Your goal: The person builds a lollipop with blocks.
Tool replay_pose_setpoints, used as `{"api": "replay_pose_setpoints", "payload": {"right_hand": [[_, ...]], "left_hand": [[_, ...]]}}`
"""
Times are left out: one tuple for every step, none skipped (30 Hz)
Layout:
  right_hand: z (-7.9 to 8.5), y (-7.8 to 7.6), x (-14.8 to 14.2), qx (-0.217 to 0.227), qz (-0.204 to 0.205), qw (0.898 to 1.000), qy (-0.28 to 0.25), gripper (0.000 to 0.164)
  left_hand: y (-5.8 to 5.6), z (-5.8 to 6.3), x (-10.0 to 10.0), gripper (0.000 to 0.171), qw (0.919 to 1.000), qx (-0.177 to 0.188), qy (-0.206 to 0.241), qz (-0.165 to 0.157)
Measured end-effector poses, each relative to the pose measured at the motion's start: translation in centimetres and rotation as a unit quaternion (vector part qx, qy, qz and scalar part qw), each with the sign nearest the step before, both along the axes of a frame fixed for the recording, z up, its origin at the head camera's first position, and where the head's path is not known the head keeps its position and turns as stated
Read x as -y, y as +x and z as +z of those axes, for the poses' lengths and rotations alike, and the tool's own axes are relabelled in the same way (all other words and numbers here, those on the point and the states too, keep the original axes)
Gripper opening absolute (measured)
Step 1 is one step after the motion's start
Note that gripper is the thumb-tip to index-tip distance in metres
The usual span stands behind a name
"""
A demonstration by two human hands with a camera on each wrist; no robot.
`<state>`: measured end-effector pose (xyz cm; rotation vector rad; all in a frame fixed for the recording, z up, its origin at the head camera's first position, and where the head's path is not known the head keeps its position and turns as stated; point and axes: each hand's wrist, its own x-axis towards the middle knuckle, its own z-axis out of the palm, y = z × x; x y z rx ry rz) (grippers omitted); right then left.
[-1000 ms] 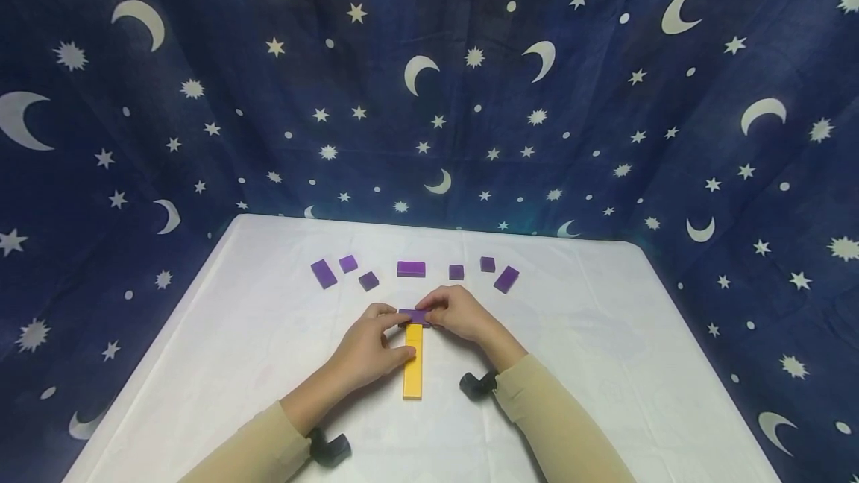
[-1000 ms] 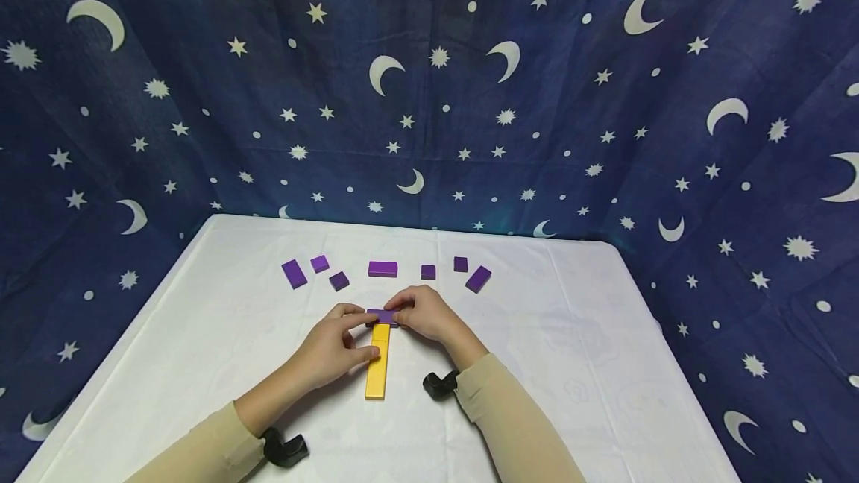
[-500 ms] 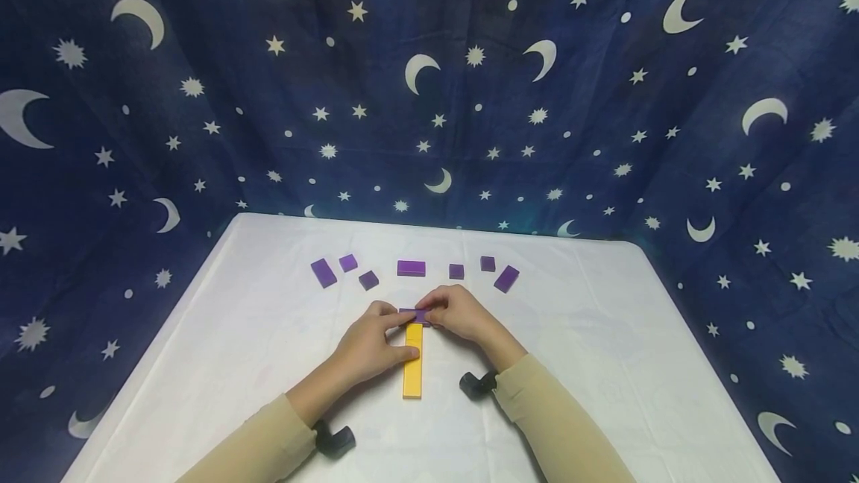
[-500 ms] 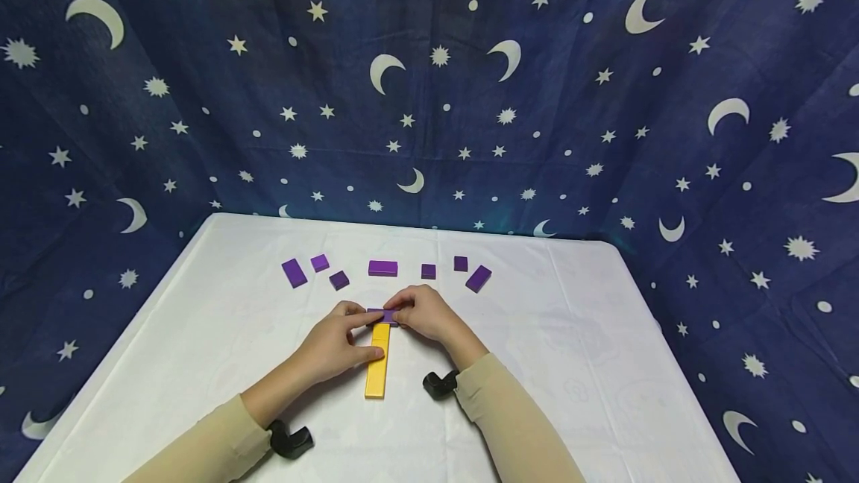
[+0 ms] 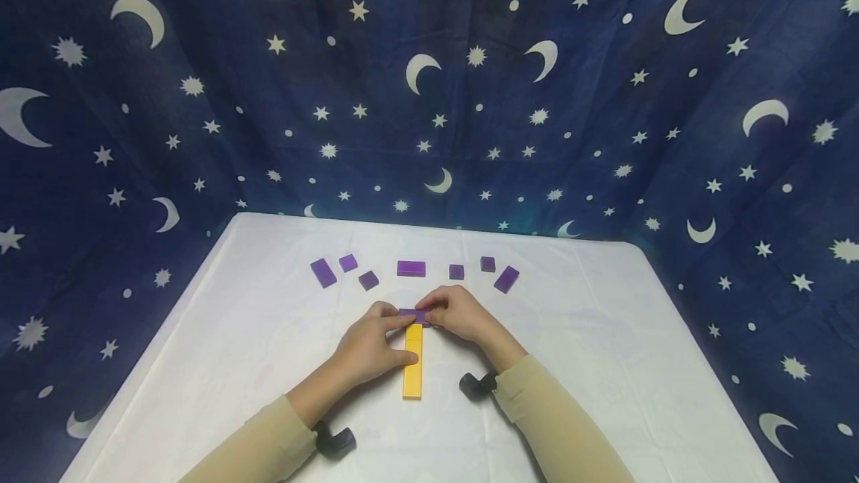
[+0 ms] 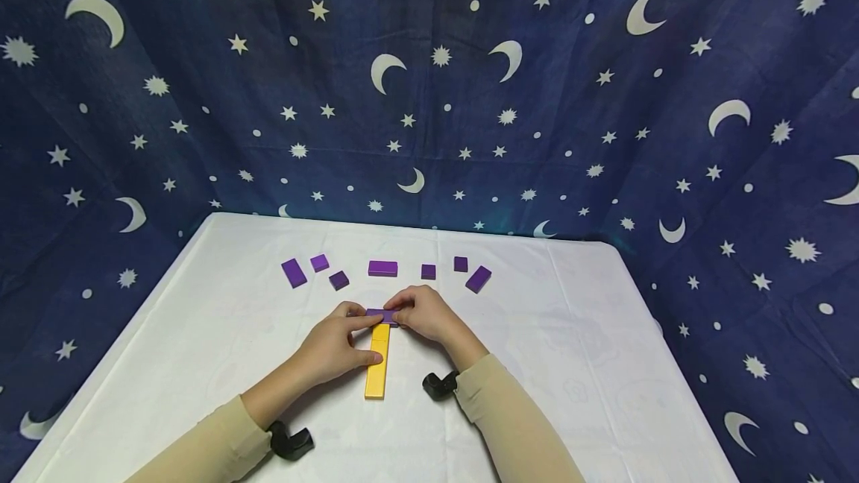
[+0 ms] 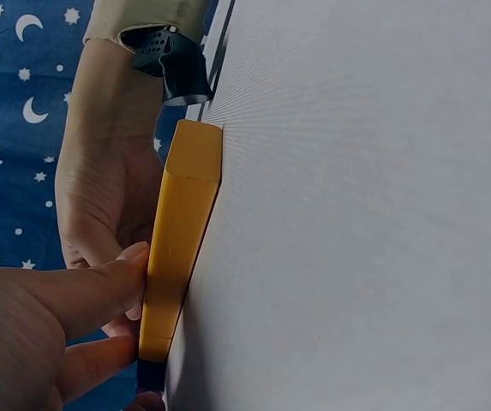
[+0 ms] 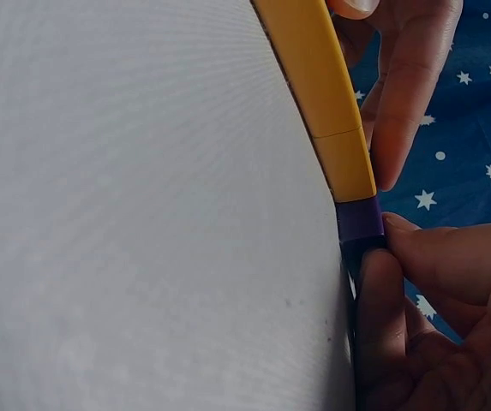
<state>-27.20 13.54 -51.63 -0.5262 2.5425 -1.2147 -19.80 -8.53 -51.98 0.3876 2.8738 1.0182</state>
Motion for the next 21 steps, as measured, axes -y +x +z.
{"api": "replay_pose_setpoints", "payload": {"right_hand": [[0.00,0.01,0.00,0.000,0.000,1.000,0.000,0.021],[0.01,0.03,0.00,0.000,-0.001,1.000,0.000,0.021],[0.01,0.03,0.00,-0.001,-0.001,1.000,0.001,0.021],[0.02,0.05,0.01,-0.001,-0.003,1.000,0.001,0.020],[0.04,0.07,0.01,-0.001,-0.004,1.000,0.002,0.020],[0.07,0.09,0.02,-0.001,-0.005,1.000,0.003,0.020],[0.10,0.10,0.02,0.001,-0.007,1.000,0.004,0.021],[0.12,0.11,0.02,0.001,-0.008,1.000,0.005,0.021],[0.15,0.10,0.01,0.002,-0.008,1.000,0.005,0.021],[0.19,0.11,0.00,0.004,-0.008,1.000,0.005,0.021],[0.22,0.10,-0.01,0.005,-0.007,1.000,0.005,0.022],[0.25,0.08,-0.03,0.007,-0.007,1.000,0.004,0.022],[0.27,0.05,-0.05,0.009,-0.008,1.000,0.004,0.022],[0.31,0.04,-0.08,0.010,-0.007,1.000,0.004,0.023],[0.34,0.04,-0.10,0.011,-0.007,1.000,0.003,0.023],[0.36,0.02,-0.12,0.012,-0.009,1.000,0.003,0.023],[0.38,0.01,-0.14,0.013,-0.010,1.000,0.002,0.023],[0.39,0.01,-0.16,0.015,-0.012,1.000,0.000,0.024],[0.39,0.00,-0.18,0.015,-0.014,1.000,-0.002,0.024],[0.39,-0.02,-0.21,0.017,-0.016,1.000,-0.007,0.024],[0.38,-0.06,-0.23,0.020,-0.019,1.000,-0.013,0.025]], "left_hand": [[-0.02,-0.03,0.00,0.073,1.0000,0.000,-0.001,0.000],[-0.04,-0.05,-0.01,0.073,1.0000,-0.001,-0.001,0.000],[-0.05,-0.06,-0.01,0.073,1.0000,-0.001,-0.001,0.000],[-0.07,-0.07,-0.01,0.073,1.0000,-0.001,0.000,0.000],[-0.08,-0.06,-0.01,0.072,1.0000,-0.001,0.001,0.001],[-0.08,-0.04,-0.01,0.072,1.0000,0.000,0.002,0.001],[-0.09,-0.02,-0.01,0.072,1.0000,0.000,0.003,0.001],[-0.09,0.01,-0.01,0.072,1.0000,0.001,0.004,0.001],[-0.08,0.05,-0.02,0.072,1.0000,0.002,0.004,0.001],[-0.07,0.10,-0.02,0.072,1.0000,0.002,0.004,0.001],[-0.06,0.14,-0.03,0.072,1.0000,0.003,0.005,0.002],[-0.05,0.18,-0.03,0.072,1.0000,0.003,0.005,0.002],[-0.04,0.21,-0.03,0.072,1.0000,0.003,0.004,0.002],[-0.04,0.23,-0.03,0.072,1.0000,0.004,0.005,0.002],[-0.03,0.24,-0.03,0.072,1.0000,0.004,0.005,0.002],[-0.02,0.24,-0.03,0.071,1.0000,0.004,0.005,0.002],[-0.02,0.25,-0.03,0.071,1.0000,0.004,0.005,0.002],[-0.01,0.25,-0.03,0.071,1.0000,0.004,0.005,0.002],[0.01,0.26,-0.03,0.071,1.0000,0.004,0.004,0.002],[0.04,0.28,-0.03,0.071,1.0000,0.004,0.004,0.002],[0.06,0.32,-0.05,0.070,1.0000,0.004,0.003,0.003]]}}
